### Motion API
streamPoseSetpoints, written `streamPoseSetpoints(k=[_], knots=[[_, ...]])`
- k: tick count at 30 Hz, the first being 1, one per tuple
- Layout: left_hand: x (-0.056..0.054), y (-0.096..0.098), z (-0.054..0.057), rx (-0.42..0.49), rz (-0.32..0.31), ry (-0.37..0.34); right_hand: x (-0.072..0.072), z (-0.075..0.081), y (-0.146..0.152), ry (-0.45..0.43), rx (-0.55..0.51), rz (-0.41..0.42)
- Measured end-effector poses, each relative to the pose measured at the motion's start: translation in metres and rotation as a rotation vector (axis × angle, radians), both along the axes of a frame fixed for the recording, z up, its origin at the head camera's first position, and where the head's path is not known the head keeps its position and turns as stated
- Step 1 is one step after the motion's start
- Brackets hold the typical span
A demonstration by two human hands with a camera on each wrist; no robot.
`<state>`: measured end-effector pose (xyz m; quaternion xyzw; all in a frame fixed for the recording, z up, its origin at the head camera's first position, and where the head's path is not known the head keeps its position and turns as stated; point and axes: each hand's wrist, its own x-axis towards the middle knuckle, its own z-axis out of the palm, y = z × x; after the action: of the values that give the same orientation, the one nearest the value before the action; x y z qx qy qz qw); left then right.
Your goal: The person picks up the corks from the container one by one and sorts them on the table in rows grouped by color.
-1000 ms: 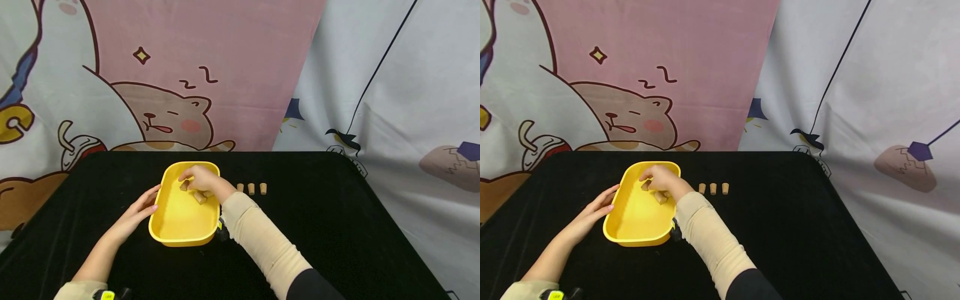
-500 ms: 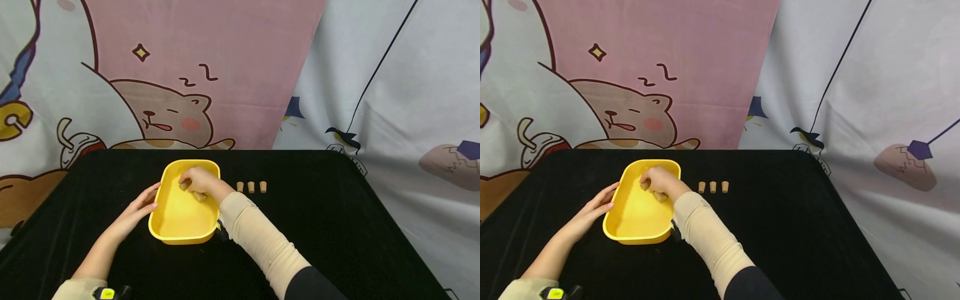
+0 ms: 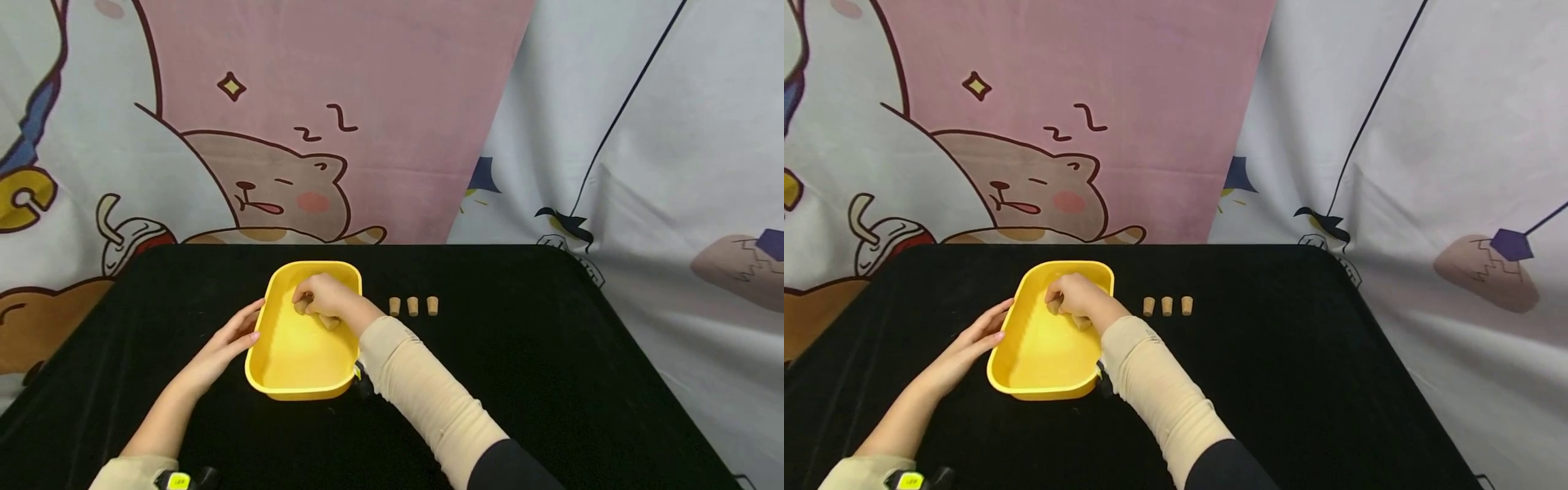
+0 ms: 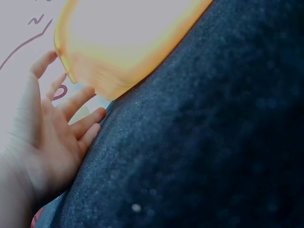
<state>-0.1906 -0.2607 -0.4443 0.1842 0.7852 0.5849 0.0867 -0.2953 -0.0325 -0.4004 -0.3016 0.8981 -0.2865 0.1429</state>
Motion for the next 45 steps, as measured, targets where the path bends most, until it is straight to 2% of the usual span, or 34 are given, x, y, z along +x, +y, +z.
streamPoseSetpoints(k=[6,15,21,28,34,45], knots=[[-0.001,0.0,0.0,0.008,-0.004,0.002,-0.001,0.005,0.003,0.005,-0.041,0.019],[-0.001,0.001,0.001,-0.008,0.007,0.011,0.002,0.012,0.006,0.088,-0.027,0.065],[0.0,0.002,0.001,-0.012,-0.003,0.02,0.006,0.022,0.01,0.134,-0.048,0.096],[0.002,0.001,0.002,-0.023,0.013,0.01,0.01,0.032,0.017,0.168,-0.104,0.136],[0.002,0.001,0.002,-0.02,0.006,0.011,0.017,0.042,0.029,0.205,-0.146,0.095],[0.002,0.001,0.002,-0.01,0.013,0.007,0.03,0.056,0.055,0.223,-0.271,0.006]])
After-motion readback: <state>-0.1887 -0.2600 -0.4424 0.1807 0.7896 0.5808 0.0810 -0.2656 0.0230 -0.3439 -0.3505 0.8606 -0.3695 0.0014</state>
